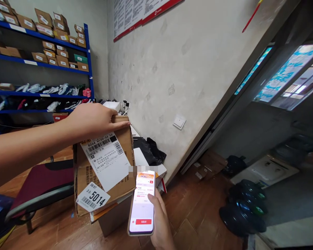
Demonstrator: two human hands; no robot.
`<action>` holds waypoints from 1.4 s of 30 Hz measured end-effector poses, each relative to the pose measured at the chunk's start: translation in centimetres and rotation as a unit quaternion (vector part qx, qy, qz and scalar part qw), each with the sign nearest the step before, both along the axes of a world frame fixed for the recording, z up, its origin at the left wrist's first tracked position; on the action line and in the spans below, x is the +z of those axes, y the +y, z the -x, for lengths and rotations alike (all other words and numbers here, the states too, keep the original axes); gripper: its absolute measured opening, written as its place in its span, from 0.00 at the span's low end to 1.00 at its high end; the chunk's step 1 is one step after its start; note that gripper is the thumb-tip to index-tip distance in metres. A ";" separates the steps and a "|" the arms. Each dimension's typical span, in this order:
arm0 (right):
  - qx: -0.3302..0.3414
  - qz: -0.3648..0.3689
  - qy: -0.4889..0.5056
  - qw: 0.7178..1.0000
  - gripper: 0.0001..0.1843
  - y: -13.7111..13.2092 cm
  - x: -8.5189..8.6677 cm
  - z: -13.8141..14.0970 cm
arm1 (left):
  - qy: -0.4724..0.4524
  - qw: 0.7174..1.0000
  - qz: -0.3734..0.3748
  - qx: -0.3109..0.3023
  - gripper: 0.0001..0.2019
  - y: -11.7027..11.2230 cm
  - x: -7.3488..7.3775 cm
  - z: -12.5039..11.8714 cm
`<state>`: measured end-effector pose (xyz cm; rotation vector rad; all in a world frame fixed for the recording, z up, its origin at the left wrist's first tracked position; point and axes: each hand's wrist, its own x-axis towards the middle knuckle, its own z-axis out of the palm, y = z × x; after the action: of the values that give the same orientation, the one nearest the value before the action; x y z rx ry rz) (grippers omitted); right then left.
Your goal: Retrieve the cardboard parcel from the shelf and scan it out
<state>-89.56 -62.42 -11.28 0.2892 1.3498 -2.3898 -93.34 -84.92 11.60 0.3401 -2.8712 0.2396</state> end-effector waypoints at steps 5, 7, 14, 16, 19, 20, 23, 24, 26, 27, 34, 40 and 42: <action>0.001 -0.005 -0.003 1.000 0.37 0.1 -0.1 -0.3 | 0.005 1.000 0.013 0.000 0.44 -0.3 0.0 0.1; -0.008 -0.007 -0.017 1.000 0.39 0.1 -0.1 -0.3 | 0.005 1.000 0.016 -0.003 0.44 -0.4 0.0 0.2; 0.021 0.063 -0.019 0.998 0.36 0.2 0.1 -0.3 | 0.004 1.000 0.010 -0.006 0.44 -0.4 0.0 0.4; 0.049 0.119 -0.021 0.991 0.31 0.2 0.5 -0.2 | 0.003 1.000 0.012 -0.007 0.43 -0.4 0.0 0.4; 0.089 0.200 -0.027 0.975 0.22 0.3 1.7 -0.1 | 0.004 1.000 0.022 -0.012 0.42 -0.6 0.1 0.4; 0.103 0.218 -0.027 0.970 0.21 0.3 2.2 -0.1 | 0.005 1.000 0.024 -0.013 0.42 -0.7 0.1 0.5; 0.124 0.250 -0.012 0.960 0.21 0.1 3.6 -0.1 | 0.007 1.000 0.022 -0.018 0.41 -1.0 0.3 0.6; 0.119 0.257 -0.006 0.959 0.21 0.1 4.0 -0.1 | 0.009 1.000 0.019 -0.019 0.41 -1.1 0.3 0.6; 0.109 0.266 0.000 0.958 0.22 0.0 4.6 -0.1 | 0.011 1.000 0.014 -0.021 0.41 -1.3 0.4 0.7; 0.108 0.266 -0.002 0.958 0.23 -0.1 4.8 -0.1 | 0.012 1.000 0.012 -0.022 0.41 -1.4 0.4 0.8; 0.113 0.250 0.006 0.962 0.25 0.0 5.4 -0.1 | 0.014 0.999 0.009 -0.031 0.40 -1.4 0.5 0.9; 0.097 0.241 0.004 0.966 0.27 0.0 5.1 0.1 | 0.013 0.999 0.005 -0.030 0.38 -1.5 0.5 1.1; 0.103 0.248 0.011 0.963 0.25 -0.1 5.0 0.1 | 0.015 0.999 0.005 -0.031 0.36 -1.7 0.4 1.1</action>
<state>-89.69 -62.50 -6.28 -0.0179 0.7049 -2.4533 -94.48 -86.59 12.03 0.2499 -2.8441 0.2345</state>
